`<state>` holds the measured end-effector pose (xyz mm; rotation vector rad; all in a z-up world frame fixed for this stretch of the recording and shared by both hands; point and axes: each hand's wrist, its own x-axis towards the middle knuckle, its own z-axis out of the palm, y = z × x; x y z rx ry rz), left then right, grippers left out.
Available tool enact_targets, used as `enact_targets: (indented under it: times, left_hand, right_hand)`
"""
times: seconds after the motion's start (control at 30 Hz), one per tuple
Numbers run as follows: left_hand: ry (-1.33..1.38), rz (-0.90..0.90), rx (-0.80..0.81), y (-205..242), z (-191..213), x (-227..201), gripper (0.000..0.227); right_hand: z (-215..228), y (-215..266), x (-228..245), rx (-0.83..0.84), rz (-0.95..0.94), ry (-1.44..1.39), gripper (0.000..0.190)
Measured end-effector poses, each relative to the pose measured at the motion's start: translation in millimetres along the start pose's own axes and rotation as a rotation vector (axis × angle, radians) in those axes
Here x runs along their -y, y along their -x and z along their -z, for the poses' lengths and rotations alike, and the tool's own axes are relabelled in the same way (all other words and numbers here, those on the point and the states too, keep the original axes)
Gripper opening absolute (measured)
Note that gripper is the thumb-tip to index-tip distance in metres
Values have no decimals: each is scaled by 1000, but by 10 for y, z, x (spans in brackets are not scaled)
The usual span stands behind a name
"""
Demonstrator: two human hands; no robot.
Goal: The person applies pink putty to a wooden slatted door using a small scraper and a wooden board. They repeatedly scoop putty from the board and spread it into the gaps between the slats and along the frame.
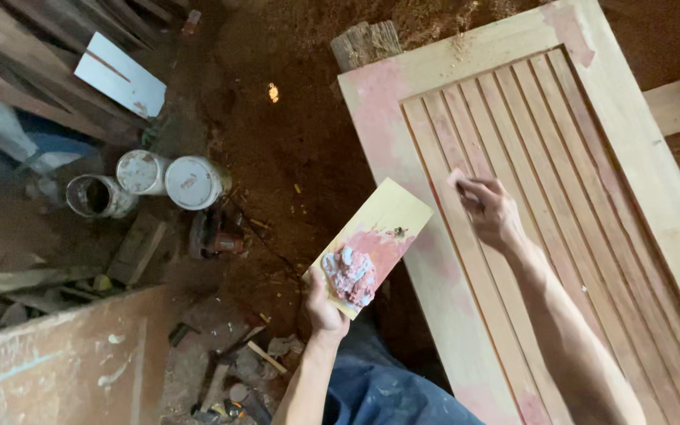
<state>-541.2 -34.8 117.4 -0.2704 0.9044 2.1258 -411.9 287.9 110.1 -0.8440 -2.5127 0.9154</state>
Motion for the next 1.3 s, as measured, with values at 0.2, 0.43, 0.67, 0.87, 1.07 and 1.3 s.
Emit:
enact_targets:
  times: [0.2, 0.43, 0.67, 0.87, 1.07, 1.3]
  left_hand:
    - [-31, -33, -42, -868, 171, -743, 85]
    - [35, -45, -171, -1315, 286, -882, 87]
    - [90, -48, -259, -1463, 314, -776, 86]
    - [37, -94, -221, -1602, 330, -918, 85]
    - [65, -107, -220, -1648, 241, -1107, 84]
    - [97, -78, -241, -1631, 217, -1169, 81]
  right_hand:
    - [-725, -2045, -83, 143, 352, 106, 32]
    - [-1138, -2795, 19, 274, 312, 380, 45]
    - [-945, -2739, 396, 657, -326, 454, 37]
    - [-1163, -3243, 474, 555, -295, 291, 30]
    - [-1216, -3016, 699, 678, -431, 295, 28]
    - [-928, -3260, 927, 698, -577, 192, 30]
